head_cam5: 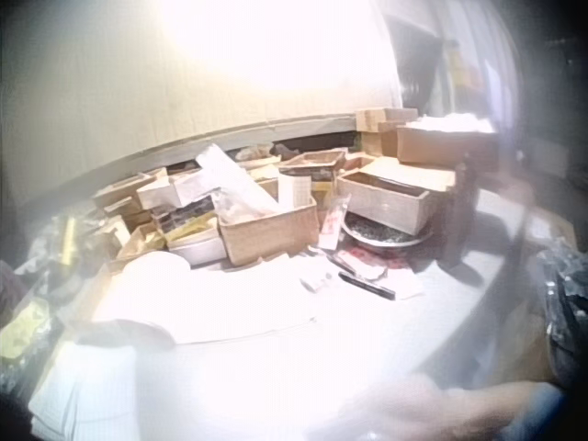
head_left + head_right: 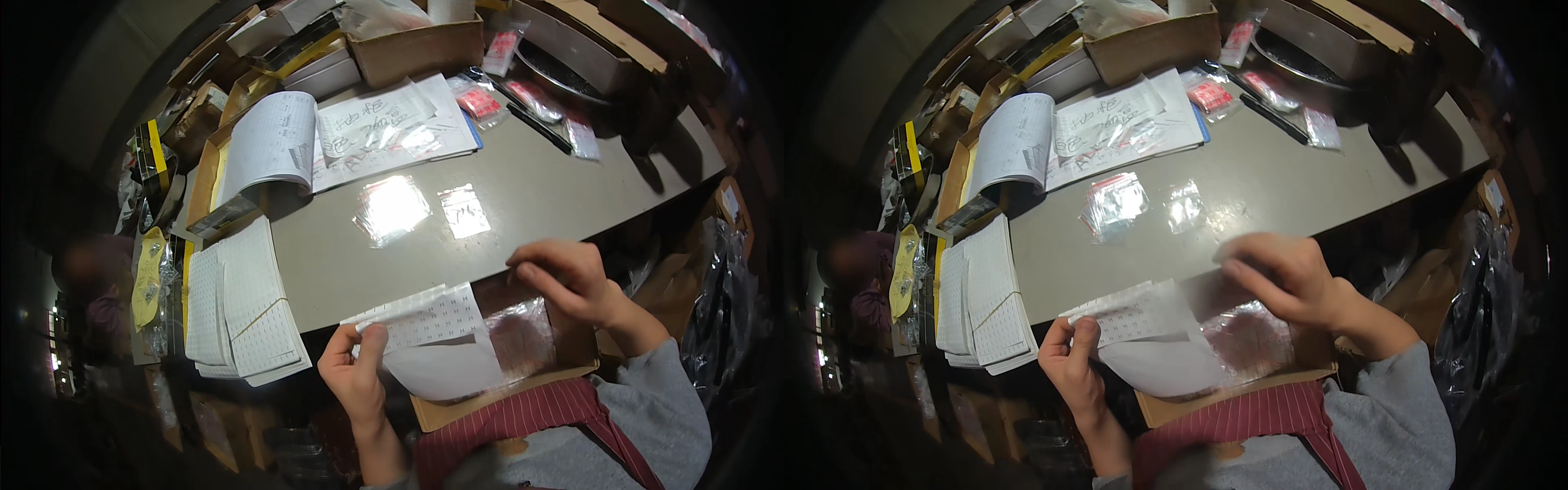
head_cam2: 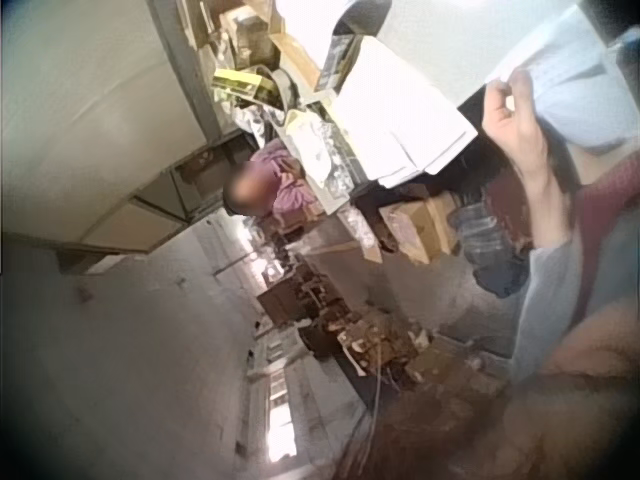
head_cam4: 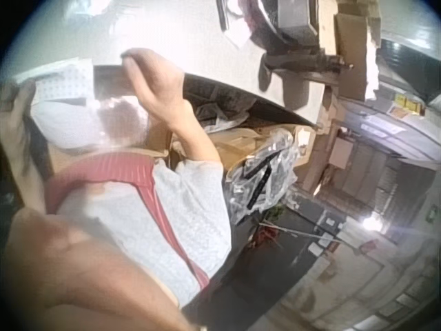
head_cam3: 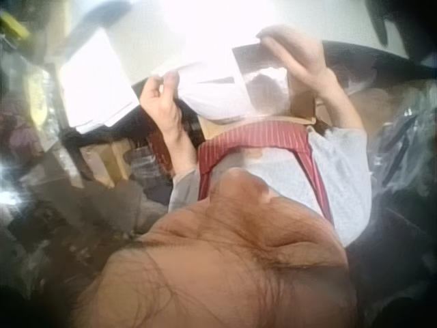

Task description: The person repeatedly picks small items from a sheet and places them into small plastic bags on the table. The hands handle the items one at a time, transferring them from the sheet to the bags.

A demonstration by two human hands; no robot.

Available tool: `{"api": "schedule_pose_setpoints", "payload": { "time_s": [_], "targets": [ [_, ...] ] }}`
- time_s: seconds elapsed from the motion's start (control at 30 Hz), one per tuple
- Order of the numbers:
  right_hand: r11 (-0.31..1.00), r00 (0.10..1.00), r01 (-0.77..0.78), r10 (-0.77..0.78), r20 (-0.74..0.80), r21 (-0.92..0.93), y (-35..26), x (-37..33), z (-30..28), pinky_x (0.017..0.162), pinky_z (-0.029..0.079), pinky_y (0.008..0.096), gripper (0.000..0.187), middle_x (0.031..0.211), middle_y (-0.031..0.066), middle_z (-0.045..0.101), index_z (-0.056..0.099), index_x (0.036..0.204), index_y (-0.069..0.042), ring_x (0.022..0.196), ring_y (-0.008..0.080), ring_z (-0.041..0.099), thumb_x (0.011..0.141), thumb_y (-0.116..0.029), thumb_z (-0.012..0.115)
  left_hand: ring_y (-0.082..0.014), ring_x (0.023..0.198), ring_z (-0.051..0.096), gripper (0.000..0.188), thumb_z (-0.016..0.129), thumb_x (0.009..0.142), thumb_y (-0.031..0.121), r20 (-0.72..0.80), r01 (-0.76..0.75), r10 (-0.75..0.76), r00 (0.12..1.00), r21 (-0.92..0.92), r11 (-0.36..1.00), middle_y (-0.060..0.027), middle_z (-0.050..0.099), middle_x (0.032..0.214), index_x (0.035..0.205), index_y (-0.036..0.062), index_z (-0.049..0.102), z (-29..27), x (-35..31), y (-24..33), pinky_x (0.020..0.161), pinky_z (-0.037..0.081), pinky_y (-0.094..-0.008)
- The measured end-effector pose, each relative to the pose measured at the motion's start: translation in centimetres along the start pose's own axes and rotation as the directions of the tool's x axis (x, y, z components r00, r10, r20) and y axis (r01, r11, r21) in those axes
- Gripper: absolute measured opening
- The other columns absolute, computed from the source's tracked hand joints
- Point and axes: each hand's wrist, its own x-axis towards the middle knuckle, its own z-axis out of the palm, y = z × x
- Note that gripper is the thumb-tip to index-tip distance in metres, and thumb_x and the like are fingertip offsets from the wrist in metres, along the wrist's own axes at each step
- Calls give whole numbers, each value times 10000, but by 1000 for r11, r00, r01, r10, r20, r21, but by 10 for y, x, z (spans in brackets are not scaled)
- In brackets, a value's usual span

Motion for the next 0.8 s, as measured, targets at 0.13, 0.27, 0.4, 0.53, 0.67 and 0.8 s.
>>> {"api": "schedule_pose_setpoints", "payload": {
  "time_s": [0.13, 0.27, 0.4, 0.53, 0.67, 0.8],
  "targets": [
    [987, 983, 136, -145, 112, 84, -16, 15, 2, 793, 545, 353, 323, 1058, 178, 646, 641, 1213, 22, 939, 297, 670, 934, -124, 709, -41, 723, 493, 161, 772, 933, 94, 6, -54, 54, 999, -5, 999, 20, 627, 791, 874, -28, 685, 19, -3, 0, 669, 379, -206],
    [955, 954, 277, -261, 147, -107, -20, 28, 11, 873, 488, 419, 397, 1132, 188, 582, 624, 1202, 5, 1007, 341, 566, 894, -206, 757, -47, 730, 523, 141, 753, 956, 74, 4, -71, 71, 997, -40, 997, 3, 643, 825, 895, -24, 673, 28, -3, 5, 685, 411, -191],
    [911, 937, 350, -342, 78, -219, -21, 25, 16, 924, 458, 446, 392, 1150, 172, 565, 628, 1161, -8, 1081, 362, 527, 866, -217, 779, -48, 729, 509, 183, 747, 973, 86, 4, -159, 159, 987, 34, 987, 17, 618, 805, 850, 0, 641, 34, -7, 3, 678, 400, -183],
    [962, 958, 261, -248, 144, -79, -14, 20, 19, 932, 436, 423, 340, 1074, 155, 569, 627, 1078, -37, 1027, 356, 533, 807, -159, 792, -38, 688, 450, 274, 753, 980, 124, -10, -194, 195, 981, 69, 979, 41, 569, 751, 785, 21, 591, 44, -16, 2, 634, 350, -186],
    [966, 956, 258, -252, 147, -20, -3, 11, 9, 834, 466, 403, 252, 896, 105, 605, 638, 1019, -18, 894, 330, 571, 812, -90, 763, -28, 665, 407, 327, 733, 1002, 158, 16, -193, 193, 981, 78, 978, 57, 532, 727, 749, 29, 572, 45, -16, -4, 596, 293, -198],
    [994, 973, 34, -56, 225, 101, -3, 3, 1, 659, 494, 369, 116, 770, 110, 610, 709, 920, -29, 711, 280, 599, 858, -124, 736, -26, 659, 391, 320, 726, 1010, 182, 16, -138, 138, 990, 54, 989, 68, 518, 723, 766, 14, 605, 42, -19, -11, 584, 267, -208]
  ]
}}
